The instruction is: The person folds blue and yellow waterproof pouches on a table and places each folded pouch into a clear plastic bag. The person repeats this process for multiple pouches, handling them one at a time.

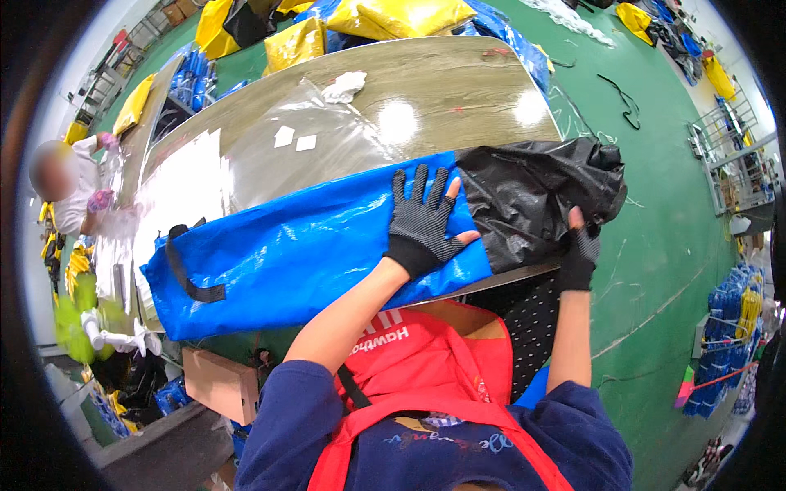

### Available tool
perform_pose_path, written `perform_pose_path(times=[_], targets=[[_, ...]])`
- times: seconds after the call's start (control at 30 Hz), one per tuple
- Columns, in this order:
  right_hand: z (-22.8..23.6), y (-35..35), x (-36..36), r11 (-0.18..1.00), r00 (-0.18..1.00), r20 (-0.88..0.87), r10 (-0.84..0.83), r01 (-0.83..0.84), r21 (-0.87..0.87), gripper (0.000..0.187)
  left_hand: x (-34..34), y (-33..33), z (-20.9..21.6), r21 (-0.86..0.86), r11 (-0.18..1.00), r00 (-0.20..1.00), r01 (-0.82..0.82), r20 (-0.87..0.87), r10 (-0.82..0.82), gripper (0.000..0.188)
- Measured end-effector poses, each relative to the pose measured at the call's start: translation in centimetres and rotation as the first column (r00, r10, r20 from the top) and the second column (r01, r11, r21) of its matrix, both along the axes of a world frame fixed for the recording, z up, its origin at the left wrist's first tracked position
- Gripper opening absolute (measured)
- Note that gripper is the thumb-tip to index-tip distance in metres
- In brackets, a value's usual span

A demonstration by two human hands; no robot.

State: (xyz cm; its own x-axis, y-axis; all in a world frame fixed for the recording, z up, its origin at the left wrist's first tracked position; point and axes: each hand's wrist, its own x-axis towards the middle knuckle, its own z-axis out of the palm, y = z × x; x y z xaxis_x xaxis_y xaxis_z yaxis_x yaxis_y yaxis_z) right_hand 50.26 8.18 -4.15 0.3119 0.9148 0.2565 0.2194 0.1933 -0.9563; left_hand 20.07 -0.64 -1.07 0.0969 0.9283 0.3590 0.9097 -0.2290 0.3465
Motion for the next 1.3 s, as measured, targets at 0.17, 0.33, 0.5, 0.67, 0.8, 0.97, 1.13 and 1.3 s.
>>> perform_pose_path(times=[0.17, 0.33, 0.5, 0.67, 0.8, 0.97, 1.13, 1.3], targets=[[8.4, -0.8, -6.8, 0.992, 0.916, -0.400, -0.037, -0.016, -0.129, 0.036, -0.4, -0.3, -1.2, 0.008, 0.999, 0.999, -0.037, -0.032, 0.037, 0.092], [12.9, -10.9, -20.1, 0.794, 0.846, 0.497, 0.190, -0.430, 0.429, 0.033, -1.3, -0.9, -0.8, 0.002, 0.998, 0.995, -0.061, -0.077, 0.061, 0.082], [7.8, -16.5, -29.2, 0.530, 0.230, 0.940, 0.252, -0.846, 0.065, 0.033, -1.7, -4.6, -2.8, -0.041, 0.999, 0.997, 0.018, -0.079, -0.021, 0.074], [7.7, -15.7, -30.0, 0.487, 0.209, 0.906, 0.368, -0.873, 0.004, 0.032, -1.7, -8.7, -6.5, -0.200, 0.947, 0.965, 0.251, -0.022, -0.261, 0.066], [7.6, -16.1, -30.2, 0.497, 0.057, 0.898, 0.437, -0.847, -0.188, 0.026, -4.9, -17.5, -2.2, -0.451, 0.532, 0.697, 0.717, 0.432, -0.573, 0.061], [6.3, -17.1, -29.4, 0.503, 0.161, 0.726, 0.668, -0.817, -0.283, 0.038, -12.6, -11.9, 10.2, 0.158, 0.987, 0.954, -0.028, -0.290, 0.073, 0.063], [15.6, -15.2, -29.7, 0.366, 0.162, 0.681, 0.715, -0.916, -0.166, 0.045, -17.2, -12.5, 4.2, 0.081, 0.982, 0.961, -0.169, -0.207, 0.182, 0.066], [7.4, -11.8, -29.2, 0.558, 0.179, 0.877, 0.445, -0.822, -0.115, 0.087, -21.0, -14.5, 8.2, 0.177, 0.973, 0.987, -0.150, 0.082, 0.137, 0.045]])
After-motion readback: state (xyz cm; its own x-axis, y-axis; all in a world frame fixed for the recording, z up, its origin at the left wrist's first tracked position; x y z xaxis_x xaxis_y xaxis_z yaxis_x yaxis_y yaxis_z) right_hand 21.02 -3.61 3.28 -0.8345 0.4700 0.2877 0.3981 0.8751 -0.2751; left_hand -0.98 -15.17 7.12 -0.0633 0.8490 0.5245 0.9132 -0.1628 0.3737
